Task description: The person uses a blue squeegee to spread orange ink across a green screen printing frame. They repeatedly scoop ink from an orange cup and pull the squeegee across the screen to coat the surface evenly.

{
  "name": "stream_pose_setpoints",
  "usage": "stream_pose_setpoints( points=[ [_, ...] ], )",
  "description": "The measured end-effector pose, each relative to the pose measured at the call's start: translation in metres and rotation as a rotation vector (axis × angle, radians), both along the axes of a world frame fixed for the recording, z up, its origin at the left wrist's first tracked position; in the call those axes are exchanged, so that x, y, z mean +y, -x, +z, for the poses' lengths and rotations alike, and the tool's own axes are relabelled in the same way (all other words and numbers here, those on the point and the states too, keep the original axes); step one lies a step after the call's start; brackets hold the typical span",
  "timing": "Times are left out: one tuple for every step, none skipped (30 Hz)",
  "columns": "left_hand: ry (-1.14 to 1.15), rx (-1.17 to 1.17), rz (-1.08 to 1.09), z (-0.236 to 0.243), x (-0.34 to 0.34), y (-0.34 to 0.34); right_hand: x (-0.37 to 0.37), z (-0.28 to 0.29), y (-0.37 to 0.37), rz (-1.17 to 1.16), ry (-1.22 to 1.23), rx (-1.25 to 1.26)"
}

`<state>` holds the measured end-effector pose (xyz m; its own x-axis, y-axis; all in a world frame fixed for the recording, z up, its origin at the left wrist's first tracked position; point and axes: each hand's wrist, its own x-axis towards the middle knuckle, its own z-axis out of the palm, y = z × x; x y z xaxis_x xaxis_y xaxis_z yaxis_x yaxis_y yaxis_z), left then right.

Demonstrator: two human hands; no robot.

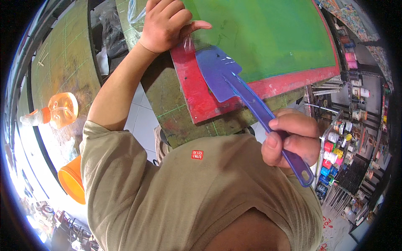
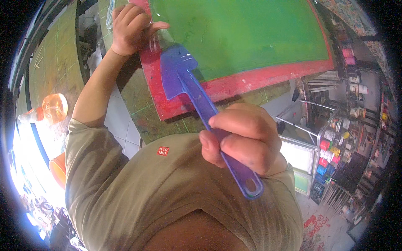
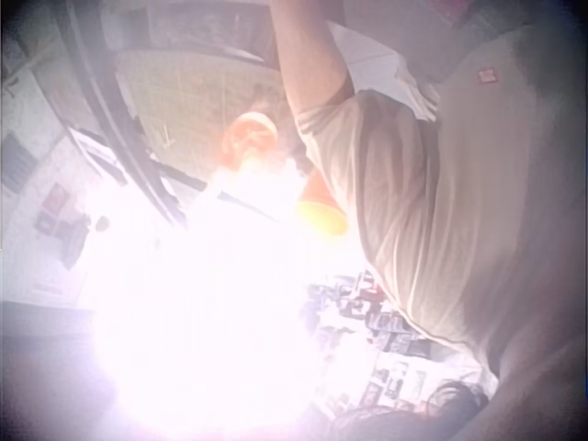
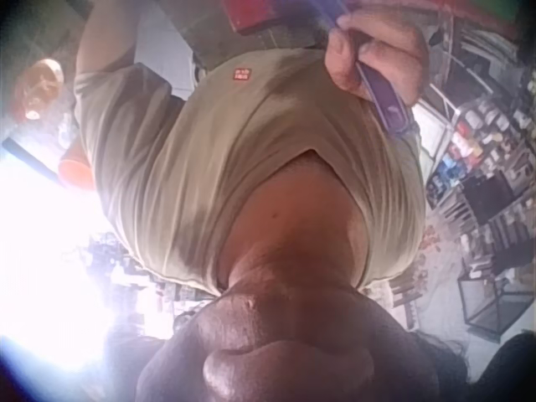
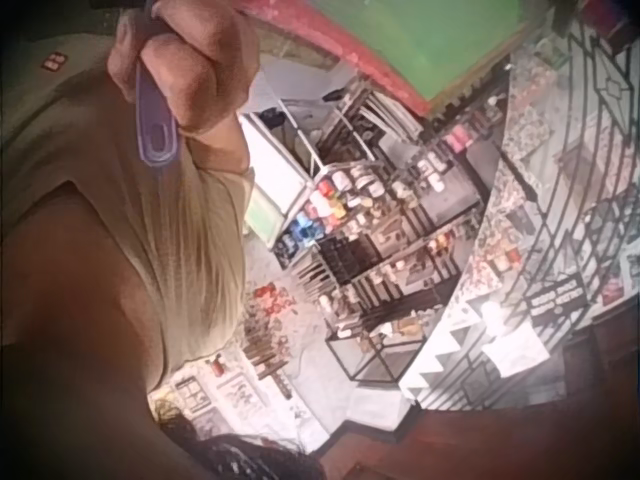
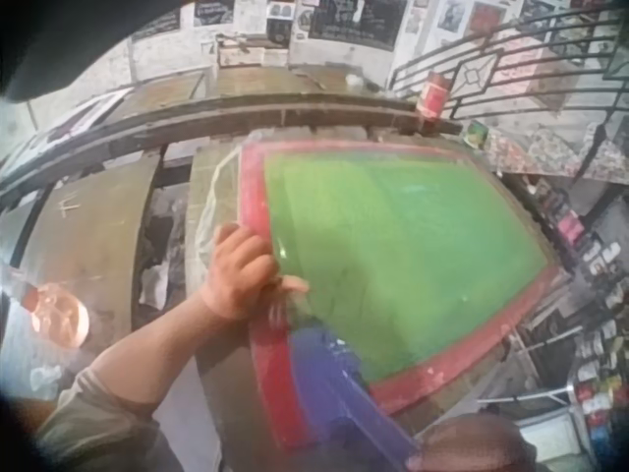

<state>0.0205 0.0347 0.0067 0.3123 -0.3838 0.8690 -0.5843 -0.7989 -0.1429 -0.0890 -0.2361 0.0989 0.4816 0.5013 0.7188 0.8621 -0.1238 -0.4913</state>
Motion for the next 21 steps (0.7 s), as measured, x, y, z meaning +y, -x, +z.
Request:
stream_pose_setpoints(
  points=[
    [-0.003, 0.009, -0.001, 0.0, -0.0014, -0.0003, -0.0001, -0.0005, 0.0009, 0.0, -0.002, -0.011],
    [-0.006, 0.018, 0.004, 0.0003, 0.0, 0.0005, 0.0004, -0.0004, 0.0008, 0.009, -0.018, -0.032],
    [-0.009, 0.027, 0.008, 0.0006, 0.0013, 0.0013, 0.0006, -0.0003, 0.0006, 0.017, -0.034, -0.052],
    [-0.008, 0.024, 0.011, 0.0001, 0.0019, 0.0013, 0.0011, -0.0002, 0.0005, 0.026, -0.051, -0.073],
    [-0.006, 0.017, 0.013, -0.001, 0.0008, 0.0002, 0.0013, 0.0004, 0.0001, 0.029, -0.041, -0.066],
    [-0.003, 0.011, 0.015, -0.0015, 0.0002, -0.0006, 0.0016, 0.0016, -0.0003, 0.032, -0.032, -0.06],
    [-0.003, 0.007, 0.018, -0.0012, 0.0002, -0.0009, 0.0021, 0.0029, -0.0007, 0.034, -0.022, -0.053],
    [-0.002, 0.005, 0.022, -0.0016, 0.0002, -0.0007, 0.0031, 0.0045, -0.0014, 0.023, -0.002, -0.044],
    [-0.001, 0.003, 0.025, -0.002, 0.0002, -0.0005, 0.0044, 0.0064, -0.0027, 0.011, 0.019, -0.035],
    [0.003, -0.002, 0.024, -0.0025, -0.0003, -0.0006, 0.005, 0.0074, -0.0036, -0.001, 0.04, -0.026],
    [0.005, -0.007, 0.021, -0.0025, -0.0006, -0.0011, 0.0039, 0.0064, -0.004, 0.013, 0.022, -0.041],
    [0.008, -0.012, 0.018, -0.0024, -0.0005, -0.0014, 0.0015, 0.0049, -0.0045, 0.027, 0.004, -0.057],
    [0.011, -0.006, 0.015, -0.0025, 0.0001, -0.0014, 0.0017, 0.0046, -0.0042, 0.021, 0.007, -0.053],
    [0.015, 0.0, 0.01, -0.0027, -0.0006, -0.0014, 0.0015, 0.0042, -0.0039, 0.015, 0.01, -0.049],
    [0.02, 0.007, 0.005, -0.0029, -0.0013, -0.0014, 0.0038, 0.0046, -0.0022, -0.011, 0.034, -0.027],
    [0.019, 0.008, 0.01, -0.0026, -0.0018, -0.0013, 0.004, 0.005, -0.0023, -0.015, 0.041, -0.024],
    [0.015, 0.012, 0.017, -0.0022, -0.001, -0.0007, 0.0043, 0.0053, -0.0024, -0.019, 0.048, -0.019],
    [0.012, 0.015, 0.024, -0.0022, -0.0005, -0.0001, 0.0029, 0.0056, -0.0042, -0.002, 0.037, -0.034],
    [0.011, 0.015, 0.02, -0.0025, 0.0, 0.0, 0.0028, 0.0065, -0.005, 0.008, 0.048, -0.042],
    [0.009, 0.012, 0.015, -0.0026, 0.0004, -0.0009, 0.0026, 0.0074, -0.0056, 0.016, 0.06, -0.049],
    [0.008, 0.009, 0.011, -0.0026, 0.0008, -0.0014, 0.003, 0.0091, -0.0056, 0.017, 0.093, -0.05]
  ],
)
